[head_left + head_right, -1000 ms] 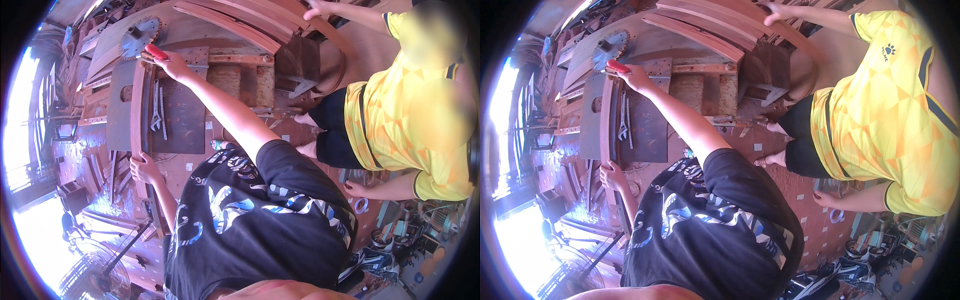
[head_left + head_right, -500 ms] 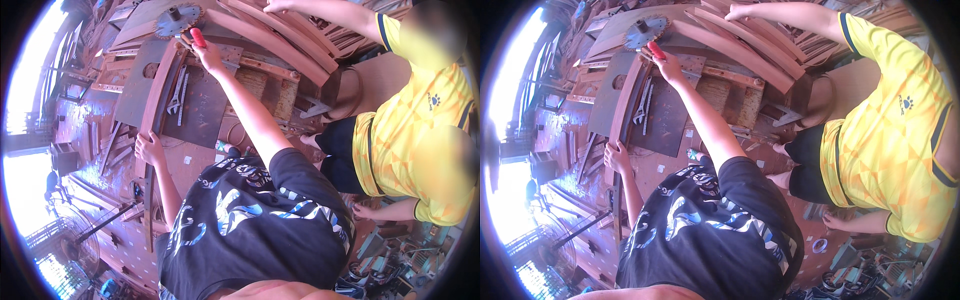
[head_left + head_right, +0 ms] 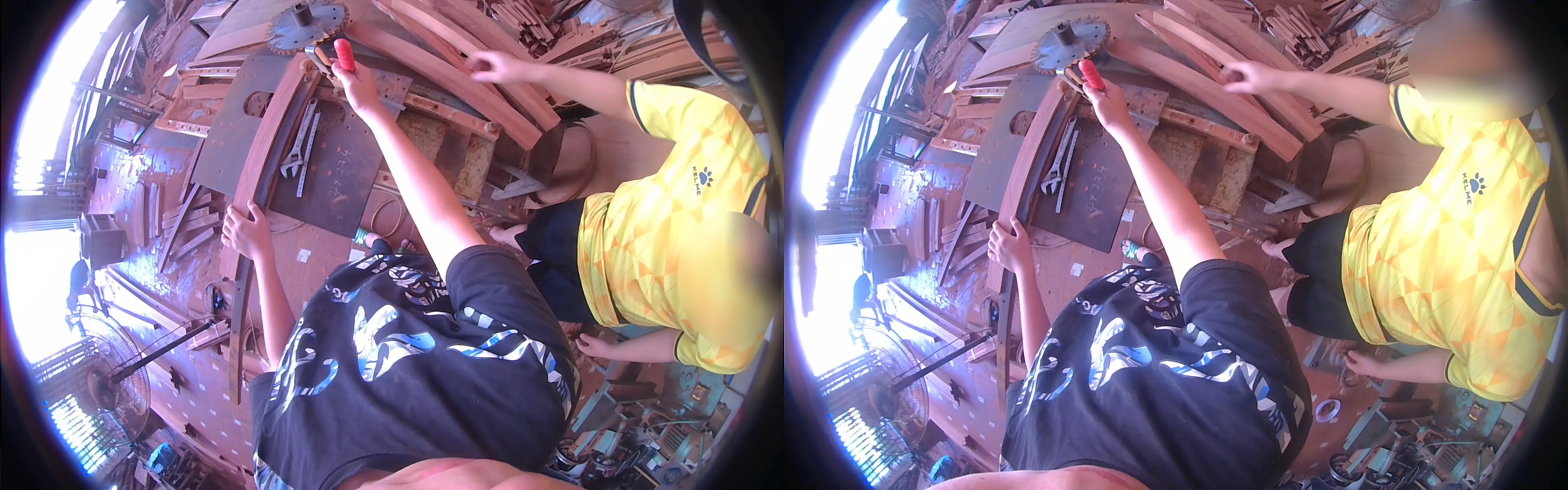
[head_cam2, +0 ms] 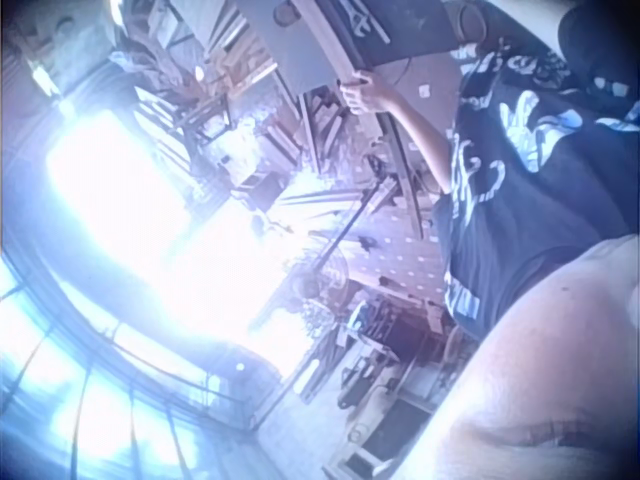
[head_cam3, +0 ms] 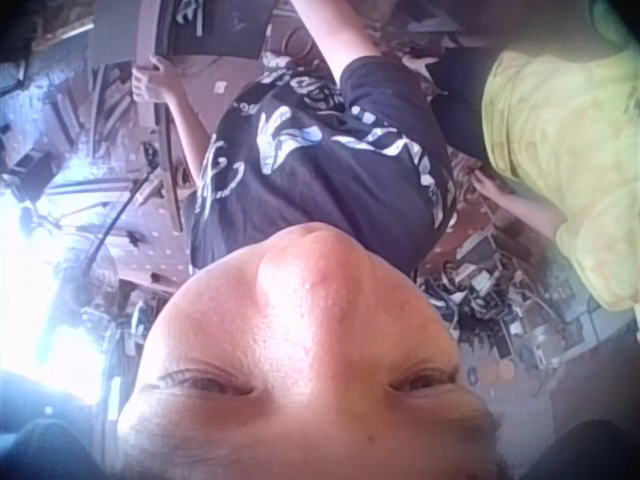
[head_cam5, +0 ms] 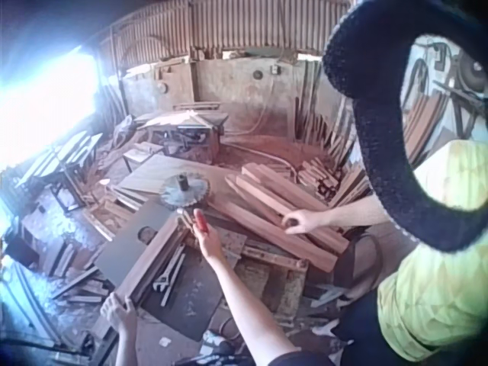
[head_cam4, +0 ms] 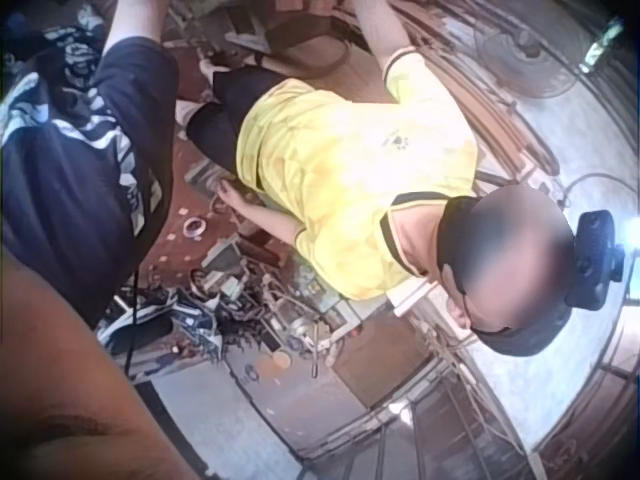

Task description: The person sands a long wooden plank on a table saw using a red sanding block. They repeatedly rub the block along the plank's surface, flip the plank, and continue sanding different sections.

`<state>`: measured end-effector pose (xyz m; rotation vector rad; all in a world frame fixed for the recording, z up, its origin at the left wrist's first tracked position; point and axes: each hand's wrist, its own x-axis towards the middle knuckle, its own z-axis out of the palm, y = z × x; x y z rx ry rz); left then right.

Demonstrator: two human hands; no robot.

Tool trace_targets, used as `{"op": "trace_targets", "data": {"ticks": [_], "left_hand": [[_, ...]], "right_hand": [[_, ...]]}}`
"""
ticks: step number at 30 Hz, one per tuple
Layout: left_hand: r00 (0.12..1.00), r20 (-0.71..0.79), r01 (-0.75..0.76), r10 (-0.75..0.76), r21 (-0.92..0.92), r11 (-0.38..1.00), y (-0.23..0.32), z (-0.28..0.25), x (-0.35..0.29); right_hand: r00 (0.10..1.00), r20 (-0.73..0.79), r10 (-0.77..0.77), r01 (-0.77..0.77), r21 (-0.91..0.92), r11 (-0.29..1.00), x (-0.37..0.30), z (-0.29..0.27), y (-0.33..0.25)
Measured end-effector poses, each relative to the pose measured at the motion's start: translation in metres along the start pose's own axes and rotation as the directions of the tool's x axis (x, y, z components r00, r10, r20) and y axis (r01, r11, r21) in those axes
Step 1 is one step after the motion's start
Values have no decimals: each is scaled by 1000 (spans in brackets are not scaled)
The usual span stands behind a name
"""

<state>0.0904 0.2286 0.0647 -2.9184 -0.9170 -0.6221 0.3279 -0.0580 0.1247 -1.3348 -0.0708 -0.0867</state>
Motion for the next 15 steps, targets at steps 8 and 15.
{"op": "trace_targets", "data": {"ticks": [8,15], "left_hand": [[1000,-6,-24,24,25,999,0,0,-1],[999,-26,-36,37,51,998,1,2,0]], "right_hand": [[998,-36,-47,47,-3,999,0,2,4],[999,-50,0,1,15,1000,-4,1,2]]}}
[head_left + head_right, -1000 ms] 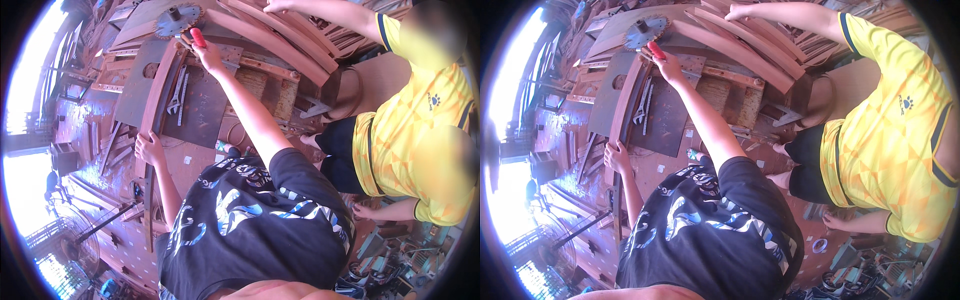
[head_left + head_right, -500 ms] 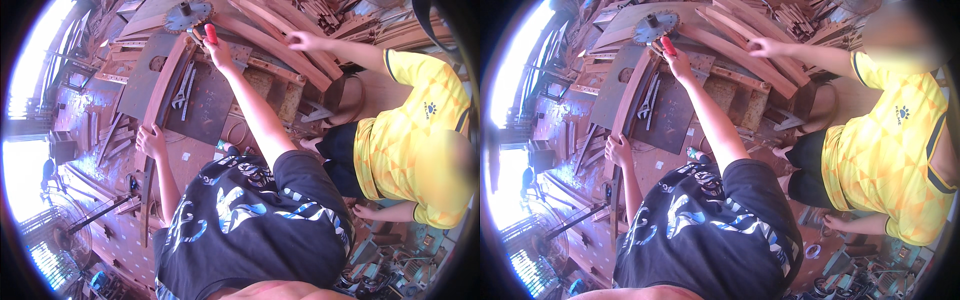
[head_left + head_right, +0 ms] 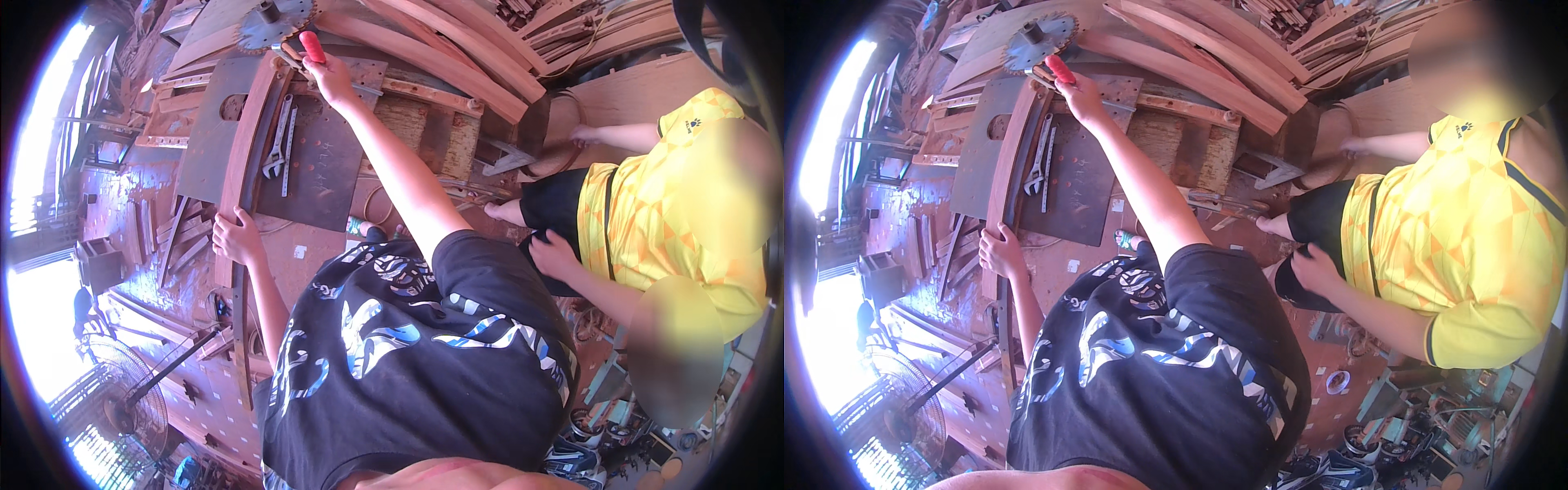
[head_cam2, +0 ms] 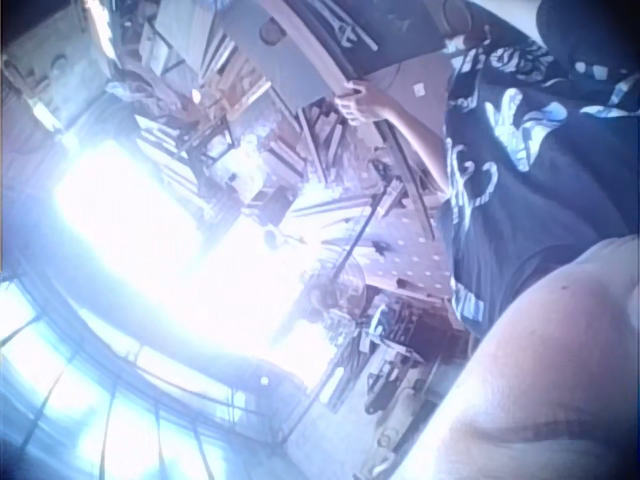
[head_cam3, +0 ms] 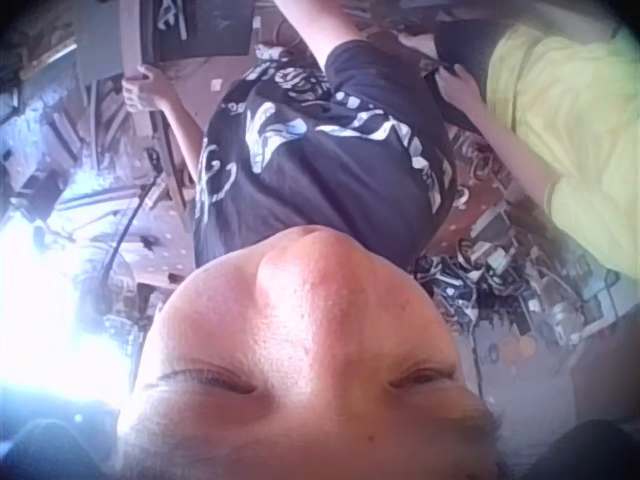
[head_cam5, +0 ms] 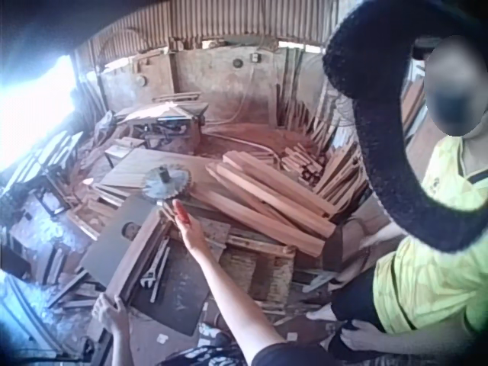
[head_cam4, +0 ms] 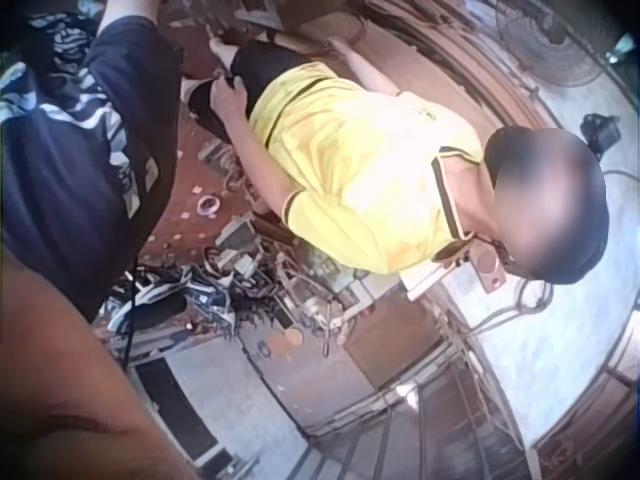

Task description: The person sands a long wooden plank on a table saw using a red sanding block. They repeatedly rub the block along the plank's surface, flip the plank, and continue sanding different sections.

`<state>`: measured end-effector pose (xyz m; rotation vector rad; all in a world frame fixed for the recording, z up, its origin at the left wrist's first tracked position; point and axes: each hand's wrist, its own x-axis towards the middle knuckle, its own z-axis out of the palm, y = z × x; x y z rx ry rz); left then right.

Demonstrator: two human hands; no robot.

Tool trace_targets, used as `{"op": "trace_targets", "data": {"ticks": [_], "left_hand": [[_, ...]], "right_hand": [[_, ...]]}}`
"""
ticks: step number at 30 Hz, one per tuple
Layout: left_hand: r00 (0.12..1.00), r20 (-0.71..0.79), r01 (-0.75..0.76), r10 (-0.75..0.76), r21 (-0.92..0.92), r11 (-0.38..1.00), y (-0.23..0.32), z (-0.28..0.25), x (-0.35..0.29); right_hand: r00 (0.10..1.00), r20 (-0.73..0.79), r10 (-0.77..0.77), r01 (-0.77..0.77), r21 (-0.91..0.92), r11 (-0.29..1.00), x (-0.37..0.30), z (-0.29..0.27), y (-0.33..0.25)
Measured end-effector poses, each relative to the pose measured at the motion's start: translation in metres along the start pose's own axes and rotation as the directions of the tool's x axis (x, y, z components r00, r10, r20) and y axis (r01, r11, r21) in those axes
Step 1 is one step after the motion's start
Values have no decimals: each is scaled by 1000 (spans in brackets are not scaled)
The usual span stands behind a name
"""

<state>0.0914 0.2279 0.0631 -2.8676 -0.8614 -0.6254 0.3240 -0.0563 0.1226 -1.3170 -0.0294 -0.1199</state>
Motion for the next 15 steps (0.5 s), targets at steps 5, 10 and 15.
{"op": "trace_targets", "data": {"ticks": [5,10,15], "left_hand": [[1000,20,23,-23,5,1000,1,-3,-2],[1000,19,20,-19,-43,999,5,-4,4],[999,-48,12,-14,-47,999,-2,3,3]], "right_hand": [[1000,2,10,-10,22,1000,1,2,4],[999,-18,-30,31,42,999,4,1,10],[998,-19,-59,60,16,998,4,6,13]]}}
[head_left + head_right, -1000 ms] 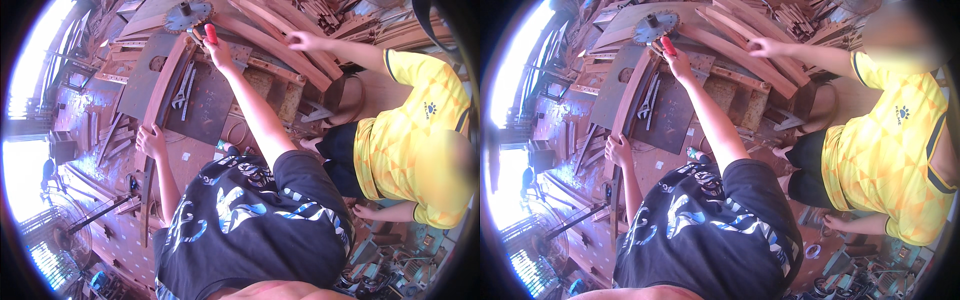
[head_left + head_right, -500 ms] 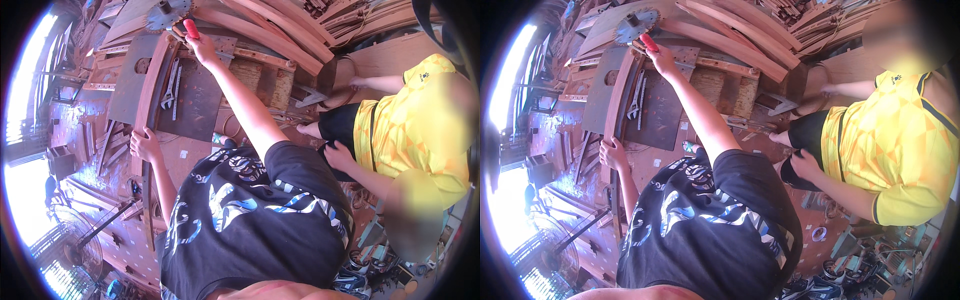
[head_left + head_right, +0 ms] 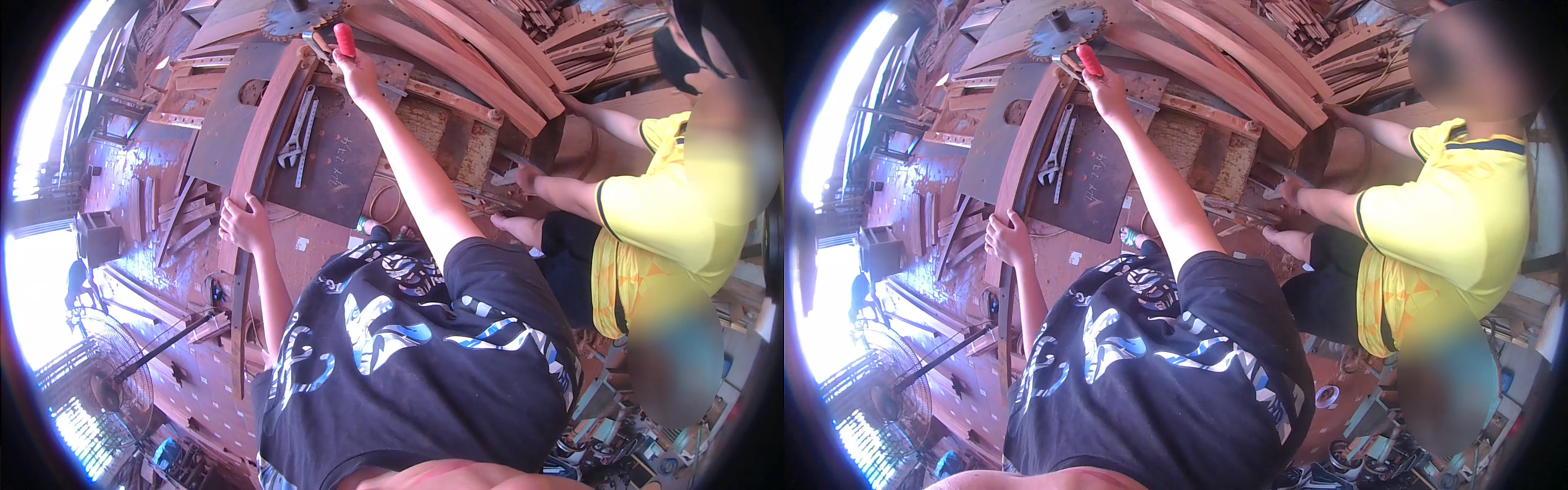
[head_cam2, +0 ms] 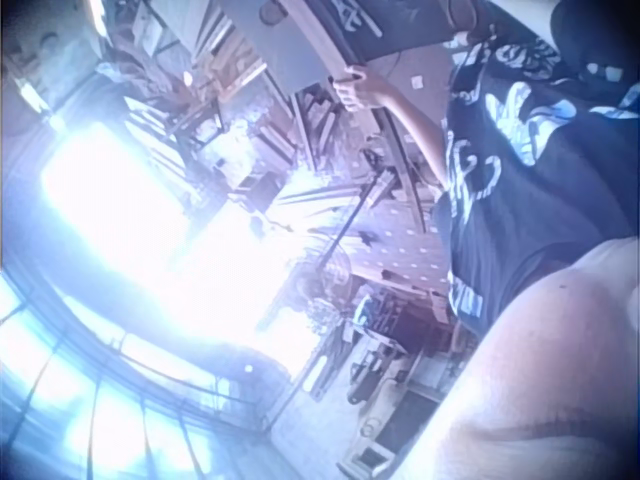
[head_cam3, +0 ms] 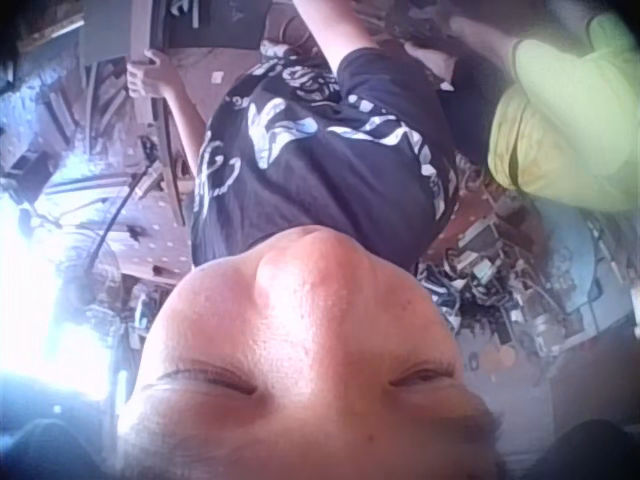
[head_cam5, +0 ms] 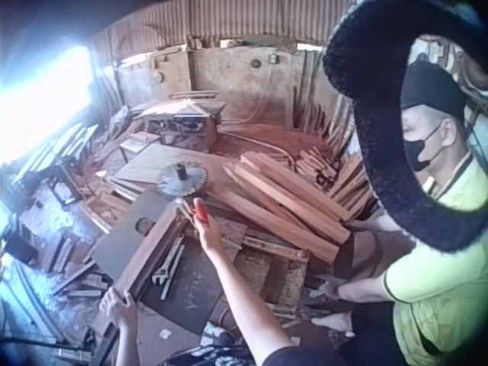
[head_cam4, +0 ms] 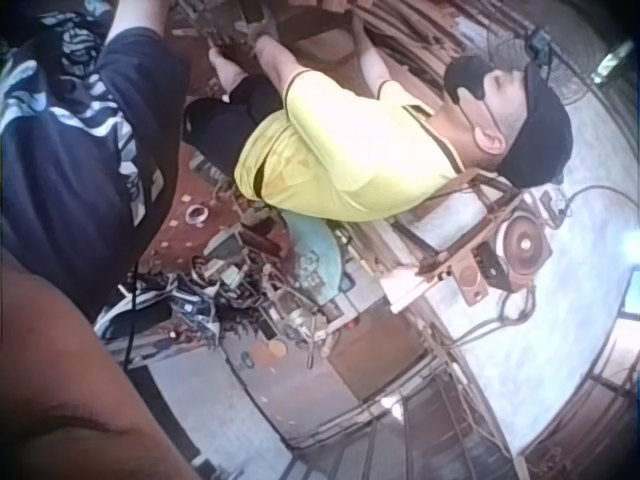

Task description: The person sands a long wooden plank on a table saw using a red sanding block. They repeatedly rub the block along the plank's surface, flip the plank, and continue sanding different sections.

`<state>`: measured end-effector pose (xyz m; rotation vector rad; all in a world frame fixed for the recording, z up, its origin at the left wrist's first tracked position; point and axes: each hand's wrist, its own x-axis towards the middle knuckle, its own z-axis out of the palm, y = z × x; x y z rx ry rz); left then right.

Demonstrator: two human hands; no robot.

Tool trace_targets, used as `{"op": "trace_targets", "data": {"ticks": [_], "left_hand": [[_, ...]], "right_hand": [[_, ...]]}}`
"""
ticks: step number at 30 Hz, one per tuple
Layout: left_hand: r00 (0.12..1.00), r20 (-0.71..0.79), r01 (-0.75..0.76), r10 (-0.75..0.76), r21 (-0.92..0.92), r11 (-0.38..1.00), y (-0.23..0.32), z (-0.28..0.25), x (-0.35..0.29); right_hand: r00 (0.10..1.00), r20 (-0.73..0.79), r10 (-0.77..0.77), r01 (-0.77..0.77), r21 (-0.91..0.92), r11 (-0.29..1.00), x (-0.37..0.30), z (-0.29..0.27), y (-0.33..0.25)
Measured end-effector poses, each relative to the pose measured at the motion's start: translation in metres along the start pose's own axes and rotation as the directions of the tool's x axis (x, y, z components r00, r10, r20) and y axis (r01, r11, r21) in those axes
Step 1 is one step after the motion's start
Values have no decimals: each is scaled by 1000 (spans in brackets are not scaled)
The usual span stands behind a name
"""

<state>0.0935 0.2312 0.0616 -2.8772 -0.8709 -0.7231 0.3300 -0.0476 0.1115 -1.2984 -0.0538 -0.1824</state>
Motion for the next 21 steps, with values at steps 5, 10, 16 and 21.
{"op": "trace_targets", "data": {"ticks": [5,10,16,21], "left_hand": [[1000,1,-10,10,20,1000,2,-18,8],[995,92,35,-28,-75,997,2,-12,22],[982,183,59,-54,-18,998,-8,-22,18],[936,349,53,-37,-37,998,-8,-39,31]], "right_hand": [[996,-91,3,-38,-382,924,0,11,-15],[971,207,-121,146,-106,984,44,-28,-18],[806,592,0,87,-118,989,56,27,-92],[864,502,23,24,-88,996,69,14,-52]]}}
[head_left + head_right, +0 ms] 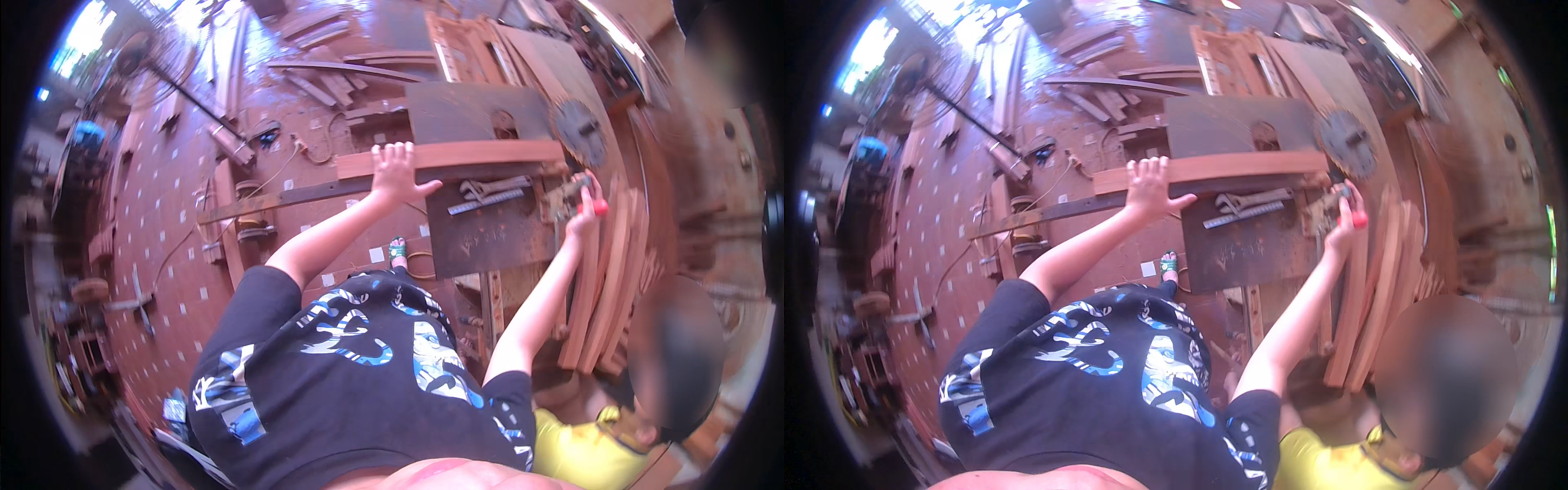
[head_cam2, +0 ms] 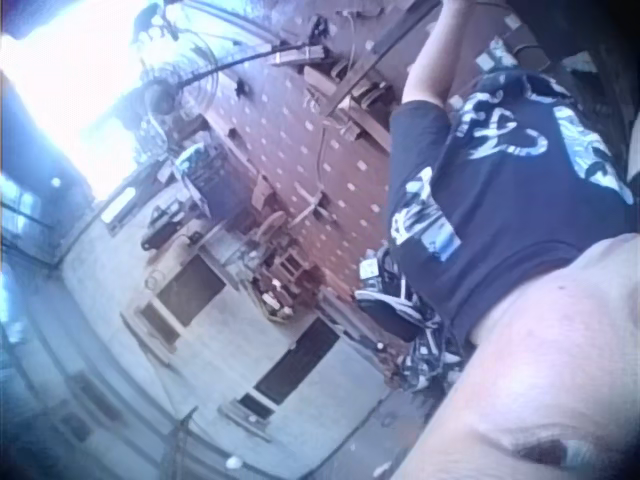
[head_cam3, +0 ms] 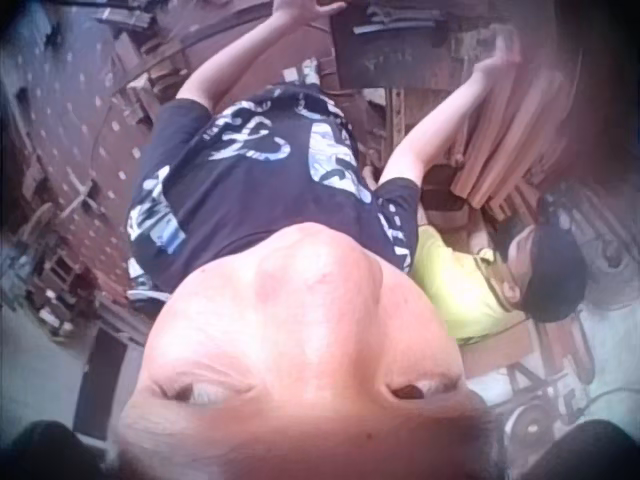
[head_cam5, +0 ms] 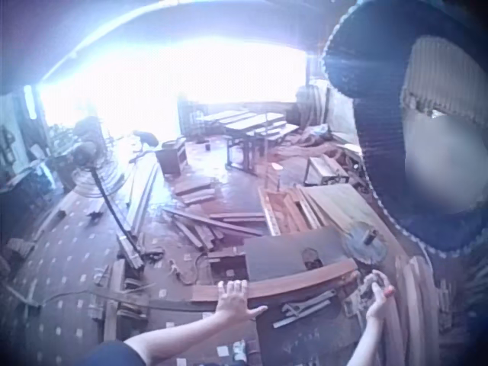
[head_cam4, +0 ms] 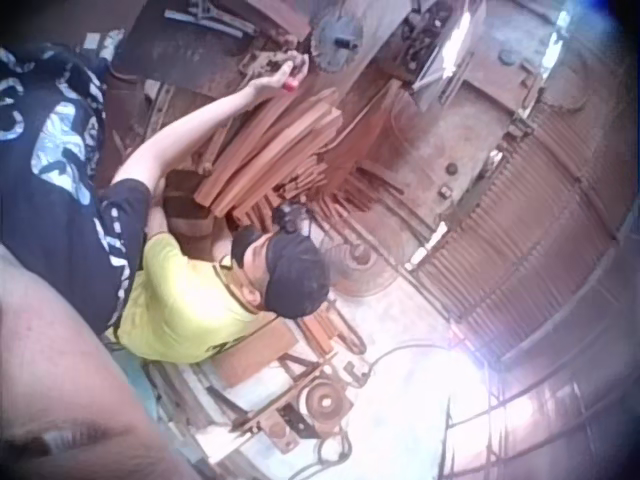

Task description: The person sands a long wooden plank on a table saw using a red sanding block. They repeatedly rub the block along the plank's surface, flip the plank, and continue sanding different sections.

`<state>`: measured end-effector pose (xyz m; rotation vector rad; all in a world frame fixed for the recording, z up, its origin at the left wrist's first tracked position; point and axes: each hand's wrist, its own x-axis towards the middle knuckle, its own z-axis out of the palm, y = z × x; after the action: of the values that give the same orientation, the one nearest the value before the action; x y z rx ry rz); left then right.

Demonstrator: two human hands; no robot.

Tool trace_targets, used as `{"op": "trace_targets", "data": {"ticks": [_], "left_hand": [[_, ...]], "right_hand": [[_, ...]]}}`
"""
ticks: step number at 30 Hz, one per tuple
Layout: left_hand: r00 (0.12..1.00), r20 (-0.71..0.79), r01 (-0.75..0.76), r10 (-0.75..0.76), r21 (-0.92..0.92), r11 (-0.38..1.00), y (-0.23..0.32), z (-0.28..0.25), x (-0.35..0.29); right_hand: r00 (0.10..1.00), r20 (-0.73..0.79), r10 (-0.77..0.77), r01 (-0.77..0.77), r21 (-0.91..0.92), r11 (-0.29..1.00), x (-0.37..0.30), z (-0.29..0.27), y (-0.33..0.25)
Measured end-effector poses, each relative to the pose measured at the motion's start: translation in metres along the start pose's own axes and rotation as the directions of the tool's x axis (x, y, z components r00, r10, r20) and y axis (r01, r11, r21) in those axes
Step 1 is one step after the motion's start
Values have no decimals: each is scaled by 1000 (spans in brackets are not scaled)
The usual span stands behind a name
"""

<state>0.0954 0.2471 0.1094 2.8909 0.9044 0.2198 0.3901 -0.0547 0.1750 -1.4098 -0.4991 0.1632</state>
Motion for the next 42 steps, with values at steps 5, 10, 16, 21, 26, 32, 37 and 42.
{"op": "trace_targets", "data": {"ticks": [5,10,16,21,26,32,37,42], "left_hand": [[997,75,-25,23,24,999,3,-5,1],[990,142,3,-17,93,996,2,-17,9],[1000,7,-20,19,98,995,2,-4,12],[1000,12,-17,16,116,993,4,-2,15],[1000,11,-14,13,109,994,3,2,14],[999,-49,-8,15,146,989,2,7,12],[993,-109,-33,55,190,981,1,15,15],[995,-78,-40,56,192,981,1,9,22]], "right_hand": [[993,-118,-21,12,-74,997,-2,2,2],[997,-83,-5,6,11,1000,3,12,8],[988,-135,-80,92,81,992,11,21,12],[985,-166,-53,73,120,990,9,27,4],[984,-170,-50,70,111,991,8,28,3],[982,-178,-58,81,124,989,5,29,5],[973,-210,-97,120,101,988,3,34,8],[972,-233,-15,73,246,967,13,47,12]]}}
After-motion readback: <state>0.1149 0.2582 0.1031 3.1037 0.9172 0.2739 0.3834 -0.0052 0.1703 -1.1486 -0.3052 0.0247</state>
